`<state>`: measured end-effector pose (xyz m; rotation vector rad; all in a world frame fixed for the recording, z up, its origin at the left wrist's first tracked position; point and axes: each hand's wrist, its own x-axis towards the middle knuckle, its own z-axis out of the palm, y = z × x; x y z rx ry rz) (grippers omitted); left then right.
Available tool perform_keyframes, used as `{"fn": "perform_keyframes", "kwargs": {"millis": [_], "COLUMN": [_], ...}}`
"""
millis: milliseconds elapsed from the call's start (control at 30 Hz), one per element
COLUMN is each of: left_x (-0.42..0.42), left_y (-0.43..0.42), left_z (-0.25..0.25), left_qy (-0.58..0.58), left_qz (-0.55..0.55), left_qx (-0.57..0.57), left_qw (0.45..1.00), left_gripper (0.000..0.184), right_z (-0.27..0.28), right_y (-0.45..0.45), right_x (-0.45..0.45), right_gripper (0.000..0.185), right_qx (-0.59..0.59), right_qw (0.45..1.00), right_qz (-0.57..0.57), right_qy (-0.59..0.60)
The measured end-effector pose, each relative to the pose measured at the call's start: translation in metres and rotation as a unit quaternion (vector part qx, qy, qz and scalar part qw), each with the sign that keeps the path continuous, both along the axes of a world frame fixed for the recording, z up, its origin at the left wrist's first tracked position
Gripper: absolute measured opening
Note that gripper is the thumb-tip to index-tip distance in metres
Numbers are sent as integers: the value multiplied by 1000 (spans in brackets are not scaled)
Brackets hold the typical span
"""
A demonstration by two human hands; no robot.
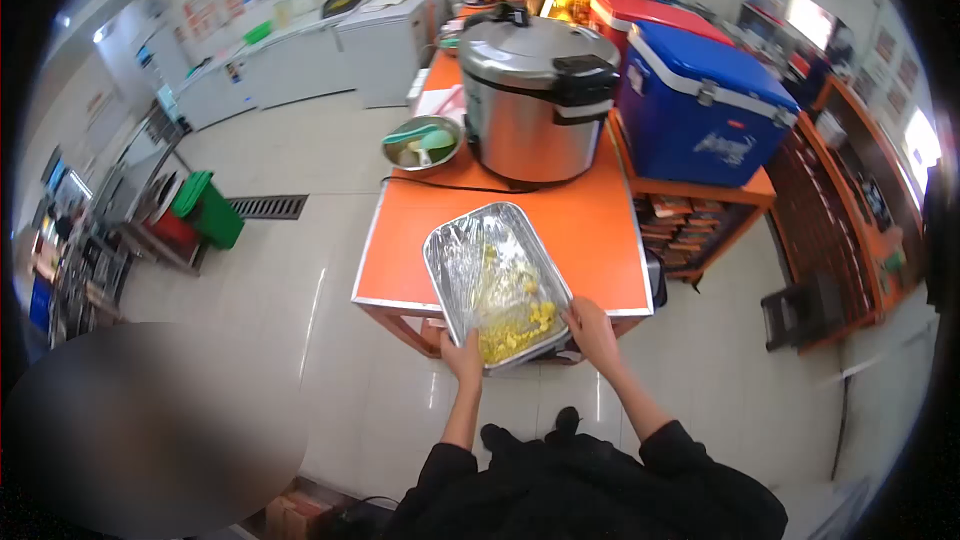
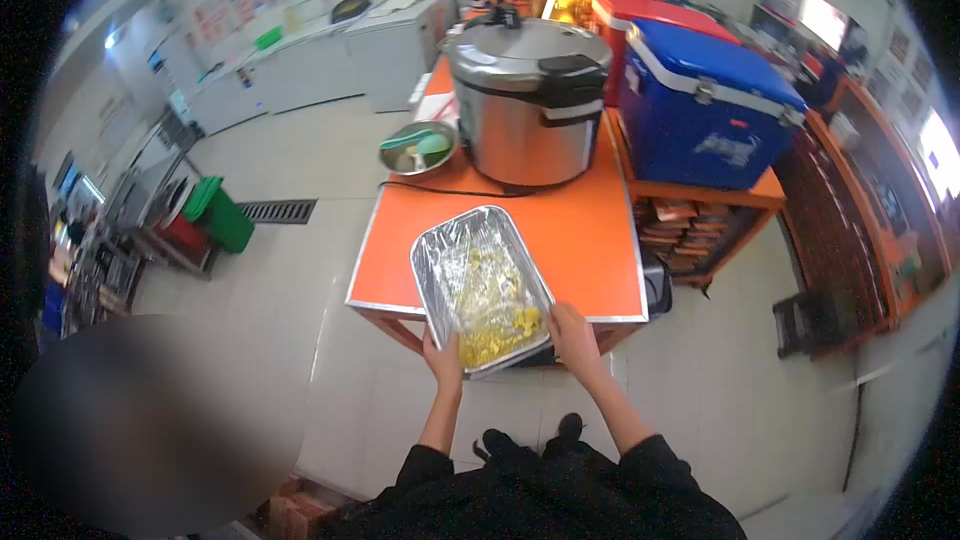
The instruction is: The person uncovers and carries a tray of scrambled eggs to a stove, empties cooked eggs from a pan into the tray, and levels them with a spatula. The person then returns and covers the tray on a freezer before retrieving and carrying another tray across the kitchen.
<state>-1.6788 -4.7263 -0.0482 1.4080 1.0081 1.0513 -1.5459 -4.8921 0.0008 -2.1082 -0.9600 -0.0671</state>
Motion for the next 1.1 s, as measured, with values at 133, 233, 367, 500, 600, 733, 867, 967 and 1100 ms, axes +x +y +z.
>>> {"fn": "perform_keyframes", "kwargs": {"millis": [133,233,367,500,600,733,867,967,1100], "left_x": [47,70,99,131,140,171,252,335,475], "left_y": [-2,-18,-69,-82,-122,-256,-375,-425,-510], "left_z": [-51,-80,-66,-82,-84,-46,-33,-52,-50], "left_qy": [62,49,15,59,129,291,200,157,161], "left_qz": [-28,-27,-25,-14,78,148,-82,-278,-394], "left_qx": [-70,-63,-26,-49,117,355,402,271,43], "left_qw": [995,996,999,997,982,876,890,908,904], "left_gripper": [38,46,61,74,74,42,27,24,17], "right_z": [-34,-60,-43,-55,-67,-102,-84,-105,-157], "right_y": [-14,-37,-97,-228,-355,-485,-559,-606,-693], "right_x": [40,59,49,50,45,72,150,245,393], "right_gripper": [13,19,46,49,45,31,22,23,24], "right_qx": [31,75,155,139,156,152,202,207,275], "right_qw": [997,992,980,967,946,911,871,903,807], "right_qz": [-56,-52,-25,26,-12,-173,-244,-191,-214], "right_qy": [53,92,126,211,285,344,376,324,476]}}
